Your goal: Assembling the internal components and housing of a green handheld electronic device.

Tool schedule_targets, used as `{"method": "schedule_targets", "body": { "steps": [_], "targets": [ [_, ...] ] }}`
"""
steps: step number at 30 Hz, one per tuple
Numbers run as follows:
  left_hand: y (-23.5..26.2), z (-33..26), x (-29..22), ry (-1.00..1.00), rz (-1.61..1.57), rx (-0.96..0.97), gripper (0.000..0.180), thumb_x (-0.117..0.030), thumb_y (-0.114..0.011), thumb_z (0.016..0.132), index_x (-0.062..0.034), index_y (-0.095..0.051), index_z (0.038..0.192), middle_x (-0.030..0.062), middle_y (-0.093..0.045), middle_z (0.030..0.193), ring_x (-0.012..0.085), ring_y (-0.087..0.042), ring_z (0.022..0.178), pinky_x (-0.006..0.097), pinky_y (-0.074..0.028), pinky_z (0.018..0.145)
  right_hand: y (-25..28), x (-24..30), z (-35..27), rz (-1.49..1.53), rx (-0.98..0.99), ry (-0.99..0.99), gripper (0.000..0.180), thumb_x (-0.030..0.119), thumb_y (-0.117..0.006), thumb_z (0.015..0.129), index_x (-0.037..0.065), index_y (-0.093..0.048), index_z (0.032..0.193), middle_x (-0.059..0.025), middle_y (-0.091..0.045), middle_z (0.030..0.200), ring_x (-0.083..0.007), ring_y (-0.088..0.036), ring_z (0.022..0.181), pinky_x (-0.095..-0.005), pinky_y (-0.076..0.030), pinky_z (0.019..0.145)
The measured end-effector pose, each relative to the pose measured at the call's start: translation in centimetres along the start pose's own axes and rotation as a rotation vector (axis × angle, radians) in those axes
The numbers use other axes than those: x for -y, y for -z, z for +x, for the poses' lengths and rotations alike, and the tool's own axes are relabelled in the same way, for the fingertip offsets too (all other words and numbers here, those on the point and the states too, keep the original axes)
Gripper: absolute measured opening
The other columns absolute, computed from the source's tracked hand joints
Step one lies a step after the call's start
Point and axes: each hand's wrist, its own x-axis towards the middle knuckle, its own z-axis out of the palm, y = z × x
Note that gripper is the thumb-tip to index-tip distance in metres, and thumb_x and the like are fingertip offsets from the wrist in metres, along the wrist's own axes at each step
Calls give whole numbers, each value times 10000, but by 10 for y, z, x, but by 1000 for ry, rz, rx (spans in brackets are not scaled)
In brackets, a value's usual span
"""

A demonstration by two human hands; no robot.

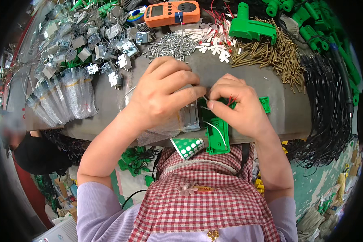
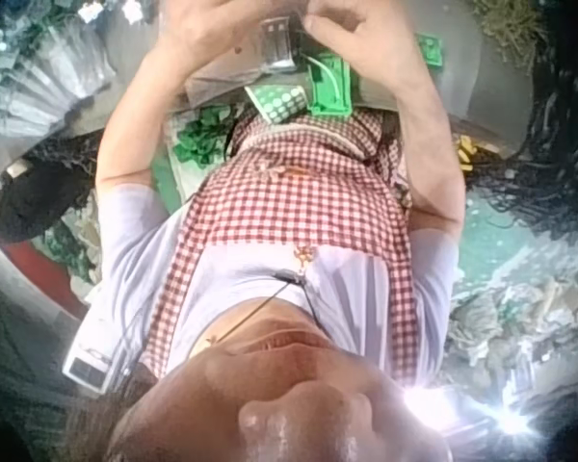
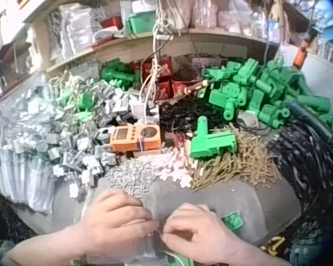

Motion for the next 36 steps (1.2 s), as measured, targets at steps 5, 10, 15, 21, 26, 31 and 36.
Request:
{"method": "schedule_targets", "body": {
  "steps": [5, 10, 15, 21, 26, 31, 36],
  "targets": [
    [4, 2, -6, -51, 122, 46, 225, -123, -688, 566, -107, -643, 785, -4, -592, 842, 199, -586, 827, 372, -442, 781, -2, 4, 0, -113, -45, 30, 92, 125, -653, 782, 50, -621, 824, -54, -582, 765, -224, -562, 793, -352, -377, 825],
    [4, 3, -11, 121, -39, 52, 176, -114, -711, 628, -88, -623, 777, 15, -590, 871, 211, -572, 834, 372, -427, 813, -2, 1, -2, 42, -28, -8, 95, 125, -663, 777, 71, -619, 841, -36, -594, 801, -193, -557, 833, -324, -358, 815],
    [-5, -6, -16, 562, -387, 153, 116, -107, -691, 730, -57, -621, 807, 60, -575, 906, 231, -549, 881, 343, -418, 829, -18, 1, -3, -438, -235, 376, 120, 110, -682, 731, 80, -617, 828, -9, -598, 806, -172, -559, 825, -334, -340, 784],
    [-1, -9, -18, 556, -359, 35, 147, -123, -720, 727, -50, -613, 795, 86, -552, 1075, 250, -513, 994, 338, -403, 874, -12, -7, -5, -92, -196, 140, 90, 99, -684, 749, 99, -638, 826, 0, -616, 798, -167, -565, 839, -334, -331, 822],
    [6, -2, -17, 398, -192, 91, 141, -136, -716, 719, -63, -621, 793, 101, -550, 1093, 257, -514, 1007, 348, -398, 887, -13, -2, -5, -155, -198, 229, 98, 106, -690, 755, 94, -645, 840, -11, -619, 834, -185, -562, 859, -337, -350, 821],
    [-3, -15, -19, 1056, -975, 67, 118, -154, -716, 728, -97, -646, 804, 112, -546, 1099, 271, -476, 1083, 390, -381, 907, -15, -2, -7, -545, -341, 409, 117, 126, -696, 751, 93, -648, 852, -9, -615, 889, -199, -556, 876, -343, -358, 818],
    [3, -4, -21, 372, -91, 40, 140, -128, -734, 703, -98, -642, 805, 99, -538, 1099, 308, -464, 1080, 406, -376, 905, -13, -10, -5, 63, -148, 120, 129, 115, -699, 721, 110, -641, 837, 11, -607, 882, -185, -549, 877, -356, -323, 824]
  ]
}}
